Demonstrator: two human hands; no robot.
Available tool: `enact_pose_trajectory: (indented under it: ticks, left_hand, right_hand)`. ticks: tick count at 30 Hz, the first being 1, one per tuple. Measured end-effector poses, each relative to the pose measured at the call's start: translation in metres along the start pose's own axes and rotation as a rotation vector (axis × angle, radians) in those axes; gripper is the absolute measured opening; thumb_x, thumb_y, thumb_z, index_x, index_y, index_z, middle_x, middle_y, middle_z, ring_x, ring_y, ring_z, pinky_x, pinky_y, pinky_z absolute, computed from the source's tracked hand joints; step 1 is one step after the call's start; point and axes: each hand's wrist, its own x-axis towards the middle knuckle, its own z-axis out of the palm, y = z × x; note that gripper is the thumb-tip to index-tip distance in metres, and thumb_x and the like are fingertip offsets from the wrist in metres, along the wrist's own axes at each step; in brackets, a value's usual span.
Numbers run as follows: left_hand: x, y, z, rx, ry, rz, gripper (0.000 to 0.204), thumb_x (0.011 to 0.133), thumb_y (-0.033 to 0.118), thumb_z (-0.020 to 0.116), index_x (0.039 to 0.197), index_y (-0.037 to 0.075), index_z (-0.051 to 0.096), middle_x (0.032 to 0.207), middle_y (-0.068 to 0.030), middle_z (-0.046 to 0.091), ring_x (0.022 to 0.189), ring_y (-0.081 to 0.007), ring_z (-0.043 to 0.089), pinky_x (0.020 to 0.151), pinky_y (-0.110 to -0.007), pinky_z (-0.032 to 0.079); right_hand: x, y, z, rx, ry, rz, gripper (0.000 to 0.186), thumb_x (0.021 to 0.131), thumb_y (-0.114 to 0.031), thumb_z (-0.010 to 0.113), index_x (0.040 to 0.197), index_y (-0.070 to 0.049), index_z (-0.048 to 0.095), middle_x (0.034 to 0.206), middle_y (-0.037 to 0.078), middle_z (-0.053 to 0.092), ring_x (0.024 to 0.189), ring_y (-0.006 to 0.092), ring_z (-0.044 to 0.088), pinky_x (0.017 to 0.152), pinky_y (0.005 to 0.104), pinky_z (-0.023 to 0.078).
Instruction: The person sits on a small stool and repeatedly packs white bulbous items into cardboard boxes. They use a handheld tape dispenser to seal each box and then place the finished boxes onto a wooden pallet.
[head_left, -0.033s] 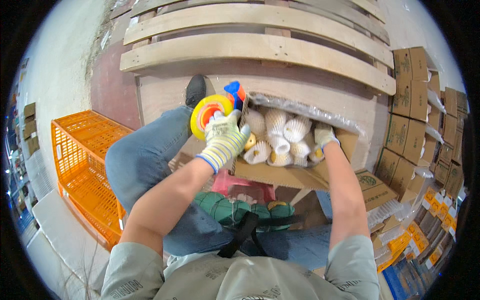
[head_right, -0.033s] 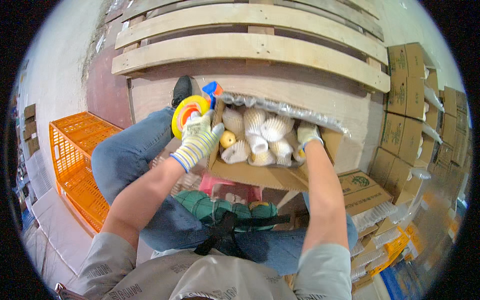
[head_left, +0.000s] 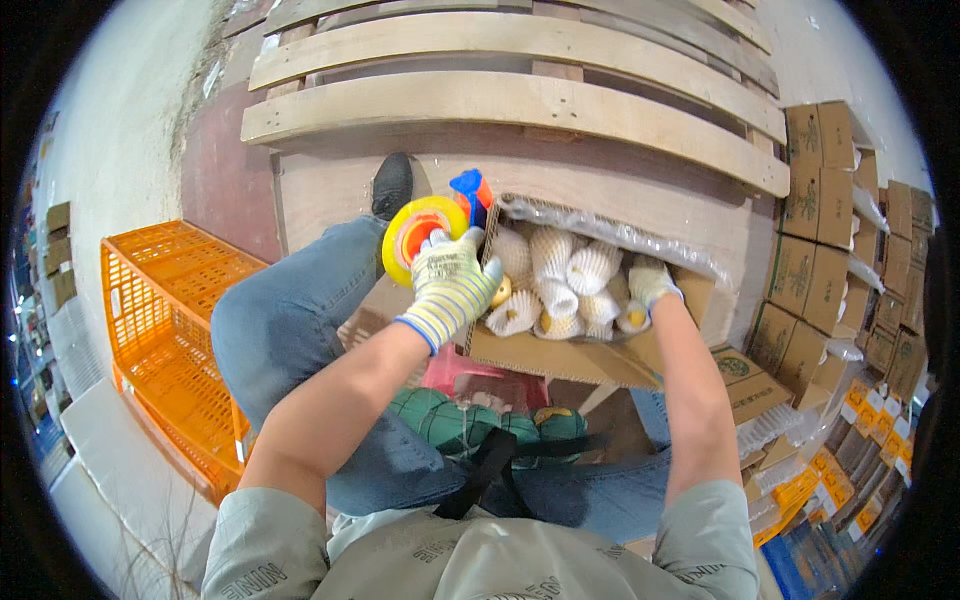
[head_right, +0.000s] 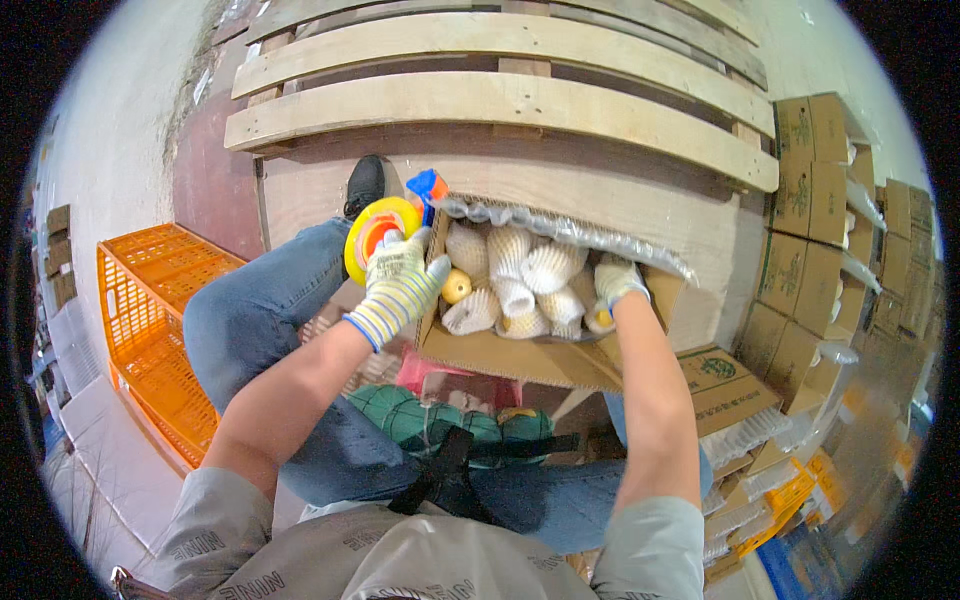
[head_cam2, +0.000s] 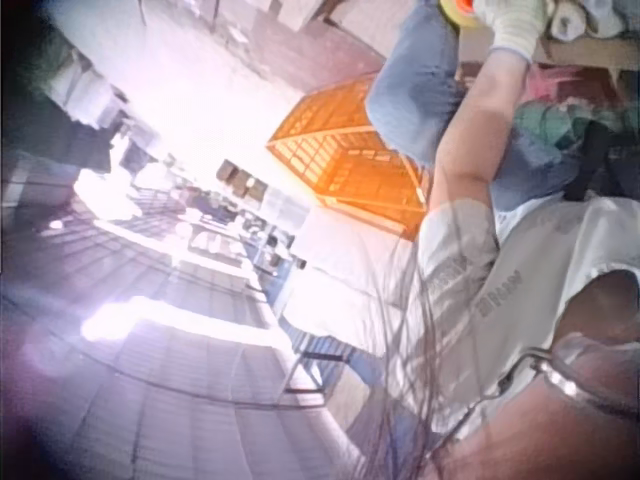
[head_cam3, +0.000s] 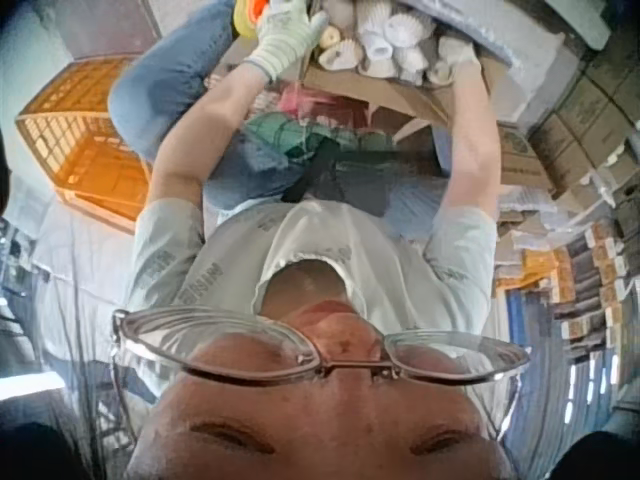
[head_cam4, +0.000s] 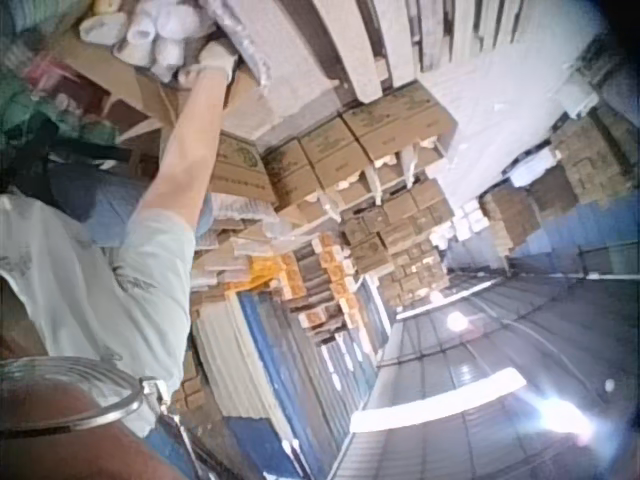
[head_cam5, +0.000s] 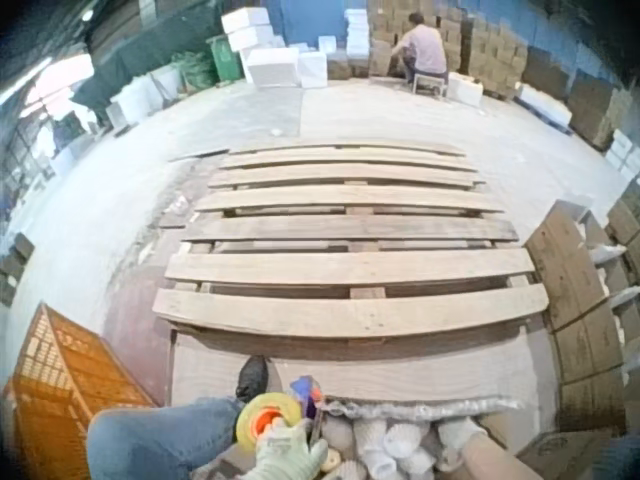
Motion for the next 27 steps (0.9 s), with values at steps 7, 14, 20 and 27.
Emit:
enact_pose_trajectory:
  ticks: [7, 14, 20, 27]
  left_hand:
    - [0.003, 0.001, -0.003, -0.084, -0.066, -0.030, 0.055, 0.080, 0.043, 0.058, 0.125, 0.010, 0.057, 0.113, -0.0300, 0.055, 0.110, -0.0428, 0.052, 0.092, -0.050, 0.042]
    - [0.003, 0.000, -0.015, -0.154, -0.143, -0.094, 0.066, 0.081, 0.046, 0.059, 0.131, 0.003, 0.050, 0.121, -0.0350, 0.049, 0.118, -0.0459, 0.046, 0.101, -0.049, 0.037]
    - [-0.007, 0.001, 0.007, -0.103, 0.054, 0.013, 0.050, 0.080, 0.039, 0.061, 0.118, 0.008, 0.059, 0.111, -0.0350, 0.053, 0.109, -0.0482, 0.049, 0.094, -0.053, 0.040]
    - [-0.004, 0.004, 0.013, -0.095, 0.118, 0.045, 0.046, 0.077, 0.037, 0.063, 0.113, 0.008, 0.062, 0.108, -0.0345, 0.054, 0.103, -0.0473, 0.052, 0.088, -0.053, 0.043]
  right_hand:
    - [-0.106, -0.097, -0.163, 0.481, 0.552, -0.373, 0.034, 0.073, -0.024, 0.067, 0.099, -0.004, 0.064, 0.102, 0.020, 0.065, 0.102, 0.0347, 0.061, 0.087, 0.0446, 0.049]
    - [-0.041, -0.135, -0.144, 0.233, 0.414, -0.467, 0.065, 0.075, -0.054, 0.061, 0.127, -0.016, 0.056, 0.150, 0.023, 0.024, 0.140, 0.0428, 0.017, 0.111, 0.0599, 0.008]
    - [-0.031, -0.118, -0.101, 0.290, 0.419, -0.512, 0.054, 0.080, -0.041, 0.058, 0.129, -0.019, 0.055, 0.152, 0.021, 0.022, 0.141, 0.0419, 0.017, 0.110, 0.0618, 0.010]
    - [-0.006, -0.146, -0.082, 0.215, 0.476, -0.528, 0.059, 0.086, -0.047, 0.046, 0.135, -0.014, 0.047, 0.154, 0.021, 0.019, 0.143, 0.0420, 0.010, 0.112, 0.0607, 0.000]
